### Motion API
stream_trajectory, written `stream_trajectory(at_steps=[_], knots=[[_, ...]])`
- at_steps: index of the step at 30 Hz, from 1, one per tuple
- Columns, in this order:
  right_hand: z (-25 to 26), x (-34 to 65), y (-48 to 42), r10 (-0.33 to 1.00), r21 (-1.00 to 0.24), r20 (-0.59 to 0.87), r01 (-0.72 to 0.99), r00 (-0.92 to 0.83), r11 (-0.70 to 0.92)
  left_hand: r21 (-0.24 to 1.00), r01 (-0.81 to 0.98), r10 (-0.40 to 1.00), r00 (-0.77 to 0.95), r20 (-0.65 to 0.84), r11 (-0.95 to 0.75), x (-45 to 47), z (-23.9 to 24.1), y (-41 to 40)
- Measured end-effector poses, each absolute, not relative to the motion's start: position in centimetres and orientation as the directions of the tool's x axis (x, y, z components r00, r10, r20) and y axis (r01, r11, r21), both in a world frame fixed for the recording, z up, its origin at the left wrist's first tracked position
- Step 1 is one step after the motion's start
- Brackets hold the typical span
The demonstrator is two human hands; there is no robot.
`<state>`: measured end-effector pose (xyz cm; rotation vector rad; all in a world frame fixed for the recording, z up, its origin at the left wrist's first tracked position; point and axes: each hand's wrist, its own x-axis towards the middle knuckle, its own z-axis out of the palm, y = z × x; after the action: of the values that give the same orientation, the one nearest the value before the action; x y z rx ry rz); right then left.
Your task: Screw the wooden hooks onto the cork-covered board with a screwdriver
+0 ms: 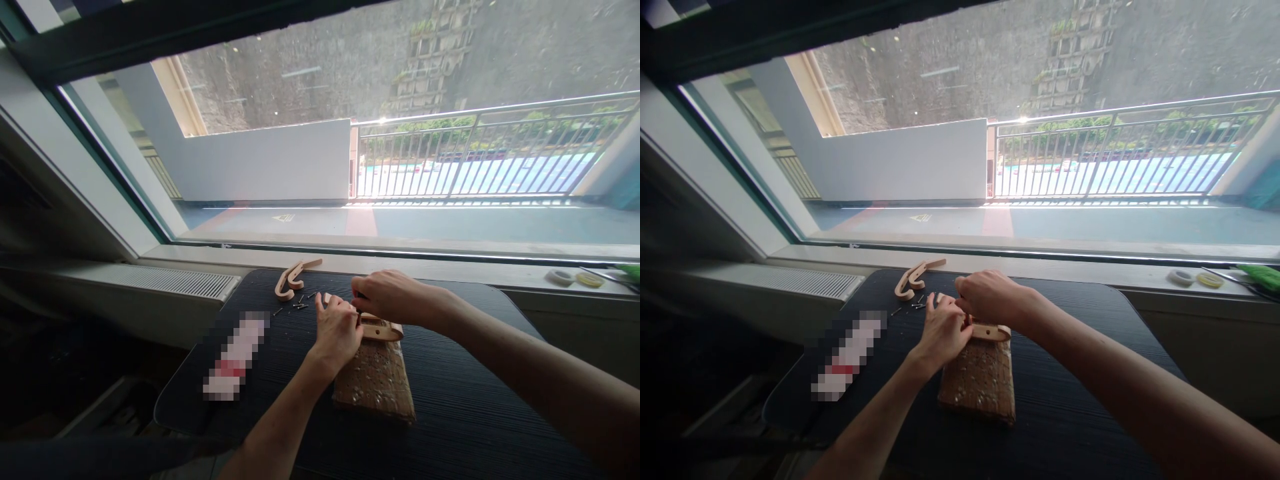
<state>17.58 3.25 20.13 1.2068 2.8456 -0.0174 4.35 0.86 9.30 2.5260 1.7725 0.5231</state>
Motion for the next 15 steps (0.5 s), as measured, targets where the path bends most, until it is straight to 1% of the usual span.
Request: stream_trajectory(at_steps=[3, 9, 15], knots=[[20.2, 17.6, 3.4, 0.729, 0.019, -0.031, 0.729, -0.684, 0.685, 0.203, 0.909, 0.916, 0.309, 0.257, -0.363, 4.4, 9.4, 0.8], [21.0, 17.9, 3.2, 0.690, -0.005, -0.030, 0.690, -0.724, 0.724, 0.195, 0.919, 0.924, 0.294, 0.244, -0.344, 4.4, 9.4, 0.8], [20.1, 18.0, 3.4, 0.736, 0.016, -0.004, 0.736, -0.677, 0.677, 0.191, 0.912, 0.916, 0.313, 0.250, -0.363, 4.4, 9.3, 0.8]])
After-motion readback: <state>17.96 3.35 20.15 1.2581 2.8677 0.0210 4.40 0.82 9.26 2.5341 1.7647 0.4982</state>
